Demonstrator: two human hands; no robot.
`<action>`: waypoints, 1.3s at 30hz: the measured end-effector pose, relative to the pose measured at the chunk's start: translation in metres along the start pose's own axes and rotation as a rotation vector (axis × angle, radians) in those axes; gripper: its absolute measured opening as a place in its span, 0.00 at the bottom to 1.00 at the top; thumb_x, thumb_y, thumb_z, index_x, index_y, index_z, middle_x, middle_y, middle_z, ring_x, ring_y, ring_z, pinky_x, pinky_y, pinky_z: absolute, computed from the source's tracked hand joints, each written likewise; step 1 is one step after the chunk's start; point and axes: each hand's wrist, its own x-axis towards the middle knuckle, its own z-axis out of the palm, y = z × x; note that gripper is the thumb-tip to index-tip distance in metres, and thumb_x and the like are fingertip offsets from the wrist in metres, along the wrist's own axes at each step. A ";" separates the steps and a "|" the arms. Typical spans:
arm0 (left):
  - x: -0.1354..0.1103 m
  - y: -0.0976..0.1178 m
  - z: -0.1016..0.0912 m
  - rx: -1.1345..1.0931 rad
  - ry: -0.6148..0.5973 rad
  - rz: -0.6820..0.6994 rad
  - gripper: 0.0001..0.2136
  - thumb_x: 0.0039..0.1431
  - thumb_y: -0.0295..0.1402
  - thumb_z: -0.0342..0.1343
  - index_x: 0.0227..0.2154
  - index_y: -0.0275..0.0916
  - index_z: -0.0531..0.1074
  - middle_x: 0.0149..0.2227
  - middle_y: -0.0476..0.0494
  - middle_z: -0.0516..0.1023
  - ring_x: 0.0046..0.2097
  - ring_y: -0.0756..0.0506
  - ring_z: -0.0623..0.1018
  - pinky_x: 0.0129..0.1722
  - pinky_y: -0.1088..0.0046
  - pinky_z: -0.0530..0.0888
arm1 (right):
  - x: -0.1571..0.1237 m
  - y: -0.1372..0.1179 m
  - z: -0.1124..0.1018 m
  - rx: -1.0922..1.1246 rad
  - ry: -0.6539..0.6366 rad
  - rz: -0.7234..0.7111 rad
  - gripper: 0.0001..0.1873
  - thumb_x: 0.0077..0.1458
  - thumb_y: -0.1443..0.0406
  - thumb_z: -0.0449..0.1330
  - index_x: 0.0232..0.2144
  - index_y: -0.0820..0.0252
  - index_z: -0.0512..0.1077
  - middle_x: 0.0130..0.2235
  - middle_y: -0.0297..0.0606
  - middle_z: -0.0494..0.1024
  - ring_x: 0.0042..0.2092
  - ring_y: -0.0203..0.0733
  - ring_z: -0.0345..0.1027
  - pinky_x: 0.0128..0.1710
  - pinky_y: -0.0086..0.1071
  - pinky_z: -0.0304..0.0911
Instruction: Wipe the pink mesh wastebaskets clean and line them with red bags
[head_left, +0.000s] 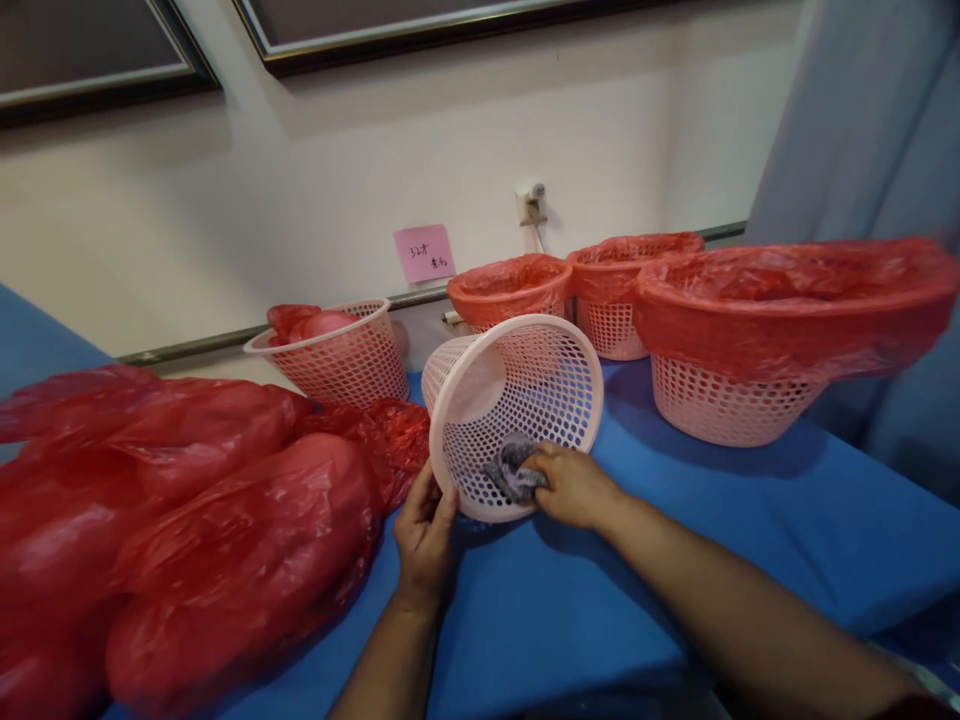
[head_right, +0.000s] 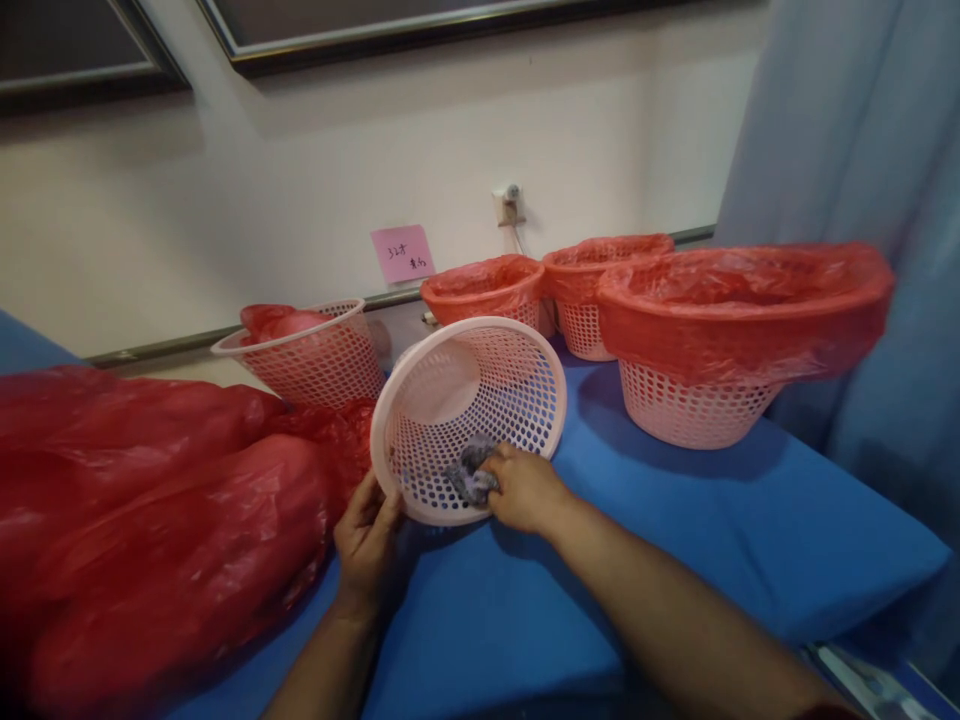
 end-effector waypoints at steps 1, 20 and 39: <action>-0.001 0.000 0.001 0.007 0.035 0.032 0.28 0.56 0.45 0.71 0.58 0.41 0.77 0.57 0.38 0.82 0.57 0.39 0.82 0.59 0.65 0.77 | 0.002 0.005 -0.004 -0.051 0.066 0.095 0.21 0.55 0.70 0.60 0.51 0.57 0.79 0.51 0.44 0.79 0.50 0.48 0.75 0.55 0.39 0.70; 0.002 0.002 0.001 0.176 0.109 0.121 0.27 0.55 0.47 0.70 0.55 0.40 0.79 0.51 0.38 0.85 0.51 0.37 0.84 0.56 0.58 0.79 | 0.000 -0.005 0.013 0.442 -0.067 -0.259 0.21 0.47 0.74 0.63 0.42 0.53 0.82 0.42 0.33 0.80 0.43 0.38 0.75 0.45 0.30 0.70; 0.005 0.007 0.005 0.203 0.060 0.097 0.27 0.52 0.45 0.71 0.52 0.37 0.77 0.44 0.38 0.86 0.46 0.38 0.86 0.46 0.62 0.83 | 0.011 0.045 -0.041 0.054 0.957 0.152 0.27 0.57 0.67 0.58 0.60 0.55 0.70 0.62 0.48 0.66 0.62 0.53 0.68 0.61 0.47 0.67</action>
